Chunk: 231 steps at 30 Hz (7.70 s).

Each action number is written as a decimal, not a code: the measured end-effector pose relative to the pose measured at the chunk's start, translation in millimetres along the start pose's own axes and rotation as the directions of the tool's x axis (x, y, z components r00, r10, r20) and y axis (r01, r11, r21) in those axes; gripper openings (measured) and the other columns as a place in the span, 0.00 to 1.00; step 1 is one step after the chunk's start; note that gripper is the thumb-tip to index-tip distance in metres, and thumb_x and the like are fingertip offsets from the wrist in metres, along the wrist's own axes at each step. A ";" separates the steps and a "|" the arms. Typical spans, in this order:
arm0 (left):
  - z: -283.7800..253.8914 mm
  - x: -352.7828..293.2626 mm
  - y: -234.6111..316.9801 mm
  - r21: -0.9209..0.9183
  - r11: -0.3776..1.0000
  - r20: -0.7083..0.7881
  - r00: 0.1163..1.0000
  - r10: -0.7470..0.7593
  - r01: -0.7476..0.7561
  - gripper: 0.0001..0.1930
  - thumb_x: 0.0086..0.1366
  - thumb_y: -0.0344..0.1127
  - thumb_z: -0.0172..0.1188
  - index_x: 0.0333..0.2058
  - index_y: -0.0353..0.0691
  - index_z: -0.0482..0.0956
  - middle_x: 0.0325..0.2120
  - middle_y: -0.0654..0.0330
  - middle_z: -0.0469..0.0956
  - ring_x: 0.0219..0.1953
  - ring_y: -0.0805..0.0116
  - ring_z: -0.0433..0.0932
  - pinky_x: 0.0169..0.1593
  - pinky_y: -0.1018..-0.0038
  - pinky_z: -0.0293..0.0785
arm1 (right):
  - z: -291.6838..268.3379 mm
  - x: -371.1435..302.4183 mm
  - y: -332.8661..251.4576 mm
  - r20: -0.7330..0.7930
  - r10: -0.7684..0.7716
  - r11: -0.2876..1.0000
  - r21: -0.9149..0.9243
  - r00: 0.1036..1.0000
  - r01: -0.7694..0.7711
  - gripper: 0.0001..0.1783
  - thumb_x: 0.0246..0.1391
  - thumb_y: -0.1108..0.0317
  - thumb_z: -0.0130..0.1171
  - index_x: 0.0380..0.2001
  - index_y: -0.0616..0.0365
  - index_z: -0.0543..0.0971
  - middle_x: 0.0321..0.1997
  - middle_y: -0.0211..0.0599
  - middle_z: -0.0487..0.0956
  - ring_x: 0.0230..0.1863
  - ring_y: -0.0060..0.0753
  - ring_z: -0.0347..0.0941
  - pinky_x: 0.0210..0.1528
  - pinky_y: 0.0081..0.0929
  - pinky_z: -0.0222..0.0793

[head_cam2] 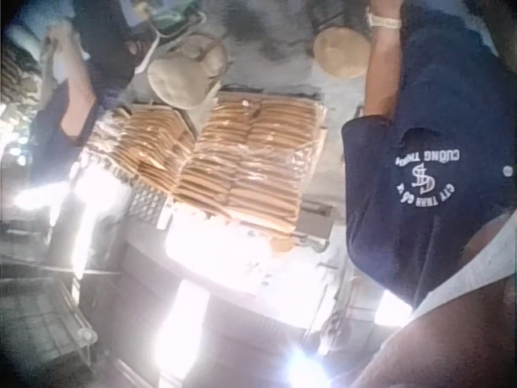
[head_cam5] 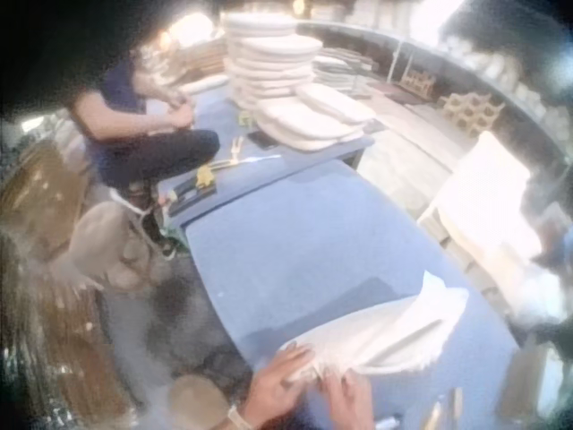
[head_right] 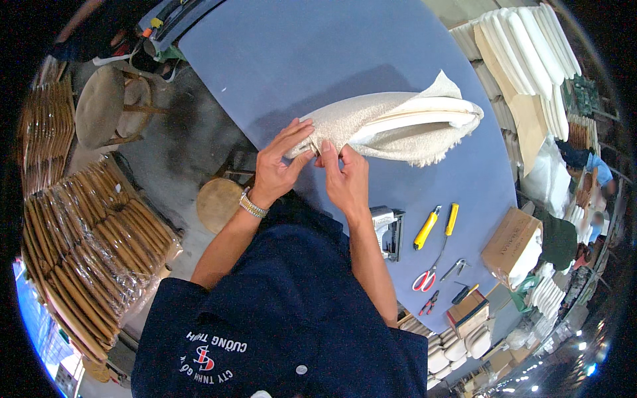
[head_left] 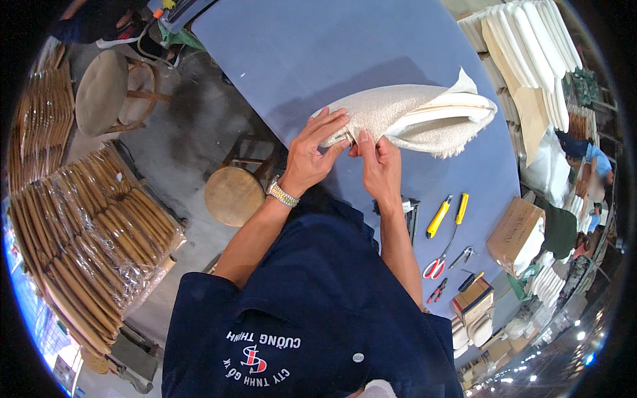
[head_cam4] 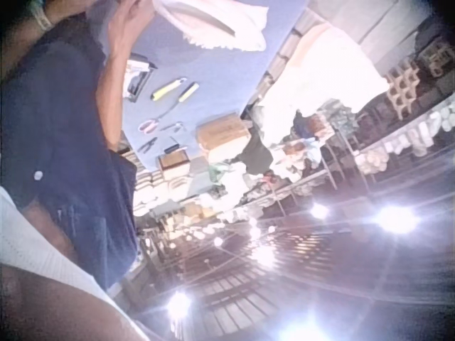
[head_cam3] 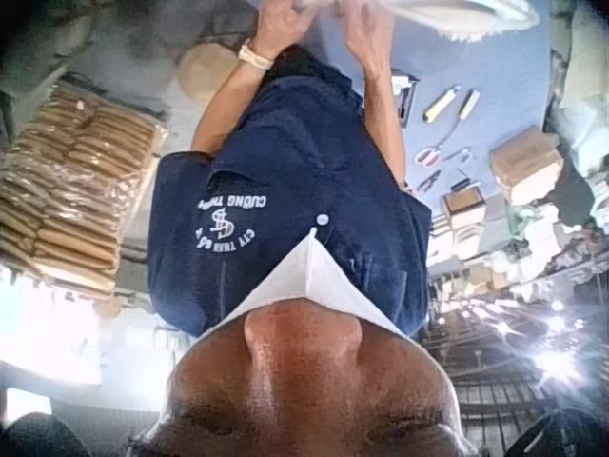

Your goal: The person wraps a white fabric cover around a cushion, folds the edges, and secures it with a staple gun. They then trim excess fabric with a utility knife and use a screwdriver to tuck and adjust the edges.

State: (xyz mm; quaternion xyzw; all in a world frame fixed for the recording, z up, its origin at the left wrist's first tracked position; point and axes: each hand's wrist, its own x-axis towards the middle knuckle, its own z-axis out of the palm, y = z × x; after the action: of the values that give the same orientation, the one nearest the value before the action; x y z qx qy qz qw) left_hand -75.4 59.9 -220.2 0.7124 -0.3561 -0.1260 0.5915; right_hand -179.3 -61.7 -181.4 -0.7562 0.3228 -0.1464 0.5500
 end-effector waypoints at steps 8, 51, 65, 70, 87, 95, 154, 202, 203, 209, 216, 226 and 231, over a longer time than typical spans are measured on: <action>-7.2 13.0 3.9 -0.042 0.999 0.007 1.000 -0.026 0.026 0.20 0.63 0.31 0.67 0.54 0.37 0.81 0.56 0.50 0.79 0.63 0.53 0.74 0.66 0.61 0.67 | 6.7 16.8 3.3 0.053 -0.055 0.967 0.250 0.997 0.040 0.19 0.70 0.59 0.53 0.31 0.64 0.81 0.23 0.33 0.81 0.27 0.21 0.75 0.31 0.25 0.70; -8.6 9.8 -0.8 0.279 0.959 0.191 0.981 0.000 -0.055 0.31 0.62 0.42 0.70 0.60 0.36 0.74 0.58 0.46 0.76 0.64 0.45 0.72 0.63 0.61 0.71 | -88.6 -193.2 150.9 -0.444 0.314 0.781 -0.381 0.839 -0.495 0.32 0.51 0.71 0.68 0.59 0.61 0.71 0.54 0.51 0.78 0.50 0.50 0.77 0.54 0.41 0.72; -5.0 6.8 -5.1 0.312 0.946 0.176 0.984 0.039 -0.093 0.32 0.61 0.46 0.71 0.61 0.39 0.75 0.58 0.46 0.76 0.63 0.47 0.72 0.62 0.60 0.73 | -85.3 -143.2 77.6 -0.263 0.484 0.849 -0.088 0.835 -0.521 0.25 0.52 0.67 0.71 0.52 0.63 0.80 0.46 0.43 0.84 0.46 0.38 0.81 0.52 0.34 0.75; -4.7 5.0 -2.0 0.321 0.943 0.177 0.984 0.035 -0.091 0.32 0.61 0.45 0.70 0.61 0.40 0.74 0.59 0.47 0.76 0.63 0.46 0.72 0.62 0.59 0.73 | -53.9 -103.8 2.5 -0.072 0.119 0.987 -0.102 0.990 -0.126 0.20 0.47 0.69 0.71 0.44 0.62 0.79 0.44 0.42 0.80 0.42 0.40 0.79 0.47 0.35 0.74; -8.8 3.6 -3.5 0.220 0.975 0.252 0.967 -0.034 -0.023 0.45 0.45 0.17 0.65 0.66 0.43 0.67 0.66 0.51 0.68 0.68 0.44 0.65 0.69 0.53 0.63 | -27.0 -68.0 -17.3 0.132 -0.008 0.977 -0.209 0.991 0.036 0.21 0.40 0.73 0.67 0.42 0.61 0.77 0.38 0.46 0.77 0.40 0.57 0.76 0.43 0.39 0.73; -11.3 0.5 0.1 0.210 0.978 0.327 0.941 -0.088 0.019 0.50 0.41 0.14 0.65 0.68 0.45 0.65 0.69 0.52 0.64 0.71 0.45 0.59 0.73 0.50 0.55 | -25.2 -68.9 -24.2 0.190 0.106 0.951 -0.306 0.976 -0.043 0.14 0.48 0.76 0.67 0.40 0.63 0.77 0.36 0.42 0.76 0.35 0.40 0.76 0.41 0.30 0.72; 17.2 -58.7 -28.4 0.539 0.765 0.604 0.795 -0.057 -0.354 0.51 0.48 0.23 0.69 0.72 0.51 0.59 0.74 0.55 0.51 0.76 0.43 0.46 0.73 0.43 0.46 | -193.7 40.3 75.2 -0.574 0.332 0.708 -0.372 0.749 -0.600 0.57 0.40 0.29 0.67 0.55 0.74 0.68 0.65 0.66 0.66 0.58 0.62 0.73 0.57 0.48 0.72; -76.9 21.5 94.0 0.466 0.869 0.865 0.294 -0.407 -0.168 0.48 0.55 0.36 0.72 0.71 0.39 0.55 0.68 0.45 0.62 0.69 0.44 0.62 0.69 0.61 0.62 | -57.0 -127.8 39.5 -0.511 0.197 0.980 0.129 0.836 -0.152 0.16 0.60 0.59 0.64 0.30 0.65 0.79 0.36 0.44 0.66 0.38 0.42 0.66 0.39 0.36 0.64; -46.9 22.2 100.3 0.391 0.882 0.893 0.341 -0.295 -0.261 0.48 0.55 0.36 0.72 0.71 0.38 0.55 0.68 0.44 0.62 0.69 0.43 0.62 0.69 0.60 0.62 | -55.3 -125.7 35.0 -0.529 0.184 0.983 0.121 0.828 -0.141 0.16 0.60 0.59 0.63 0.30 0.64 0.79 0.36 0.46 0.67 0.39 0.44 0.67 0.40 0.37 0.65; 81.2 25.6 87.6 0.106 0.795 0.919 0.363 0.151 -0.597 0.44 0.54 0.31 0.70 0.69 0.37 0.59 0.67 0.45 0.64 0.68 0.48 0.65 0.66 0.60 0.68 | -42.4 -118.1 19.0 -0.635 0.191 0.978 0.056 0.748 -0.201 0.16 0.61 0.57 0.62 0.33 0.62 0.80 0.41 0.53 0.71 0.42 0.56 0.72 0.42 0.45 0.70; 76.6 33.9 82.2 0.176 0.876 0.907 0.419 0.033 -0.450 0.45 0.47 0.17 0.67 0.68 0.43 0.65 0.66 0.54 0.68 0.67 0.53 0.67 0.63 0.63 0.73 | -39.4 -109.1 8.5 -0.665 0.193 0.977 0.059 0.722 -0.207 0.11 0.57 0.63 0.65 0.33 0.61 0.80 0.40 0.55 0.72 0.39 0.56 0.72 0.39 0.46 0.70; 76.8 38.5 83.9 0.137 0.903 0.895 0.441 0.063 -0.408 0.39 0.49 0.13 0.60 0.63 0.44 0.72 0.64 0.55 0.71 0.67 0.52 0.68 0.65 0.62 0.71 | -48.1 -104.6 -3.8 -0.574 0.308 0.946 0.100 0.759 -0.308 0.12 0.58 0.63 0.66 0.31 0.62 0.79 0.43 0.52 0.72 0.41 0.54 0.74 0.41 0.43 0.72; 77.7 39.0 81.4 0.108 0.896 0.893 0.438 0.103 -0.430 0.39 0.49 0.13 0.58 0.63 0.44 0.73 0.63 0.56 0.72 0.67 0.52 0.68 0.65 0.62 0.71 | -45.1 -105.4 0.7 -0.644 0.291 0.956 0.166 0.708 -0.242 0.11 0.59 0.65 0.65 0.32 0.62 0.80 0.45 0.51 0.73 0.42 0.51 0.75 0.45 0.39 0.72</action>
State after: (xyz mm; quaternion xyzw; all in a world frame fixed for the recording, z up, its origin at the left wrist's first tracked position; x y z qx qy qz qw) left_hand -123.4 -28.0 -155.7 0.5682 -0.7296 -0.3124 0.2172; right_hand -284.5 -26.7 -152.1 -0.5811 0.5969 -0.3344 0.4407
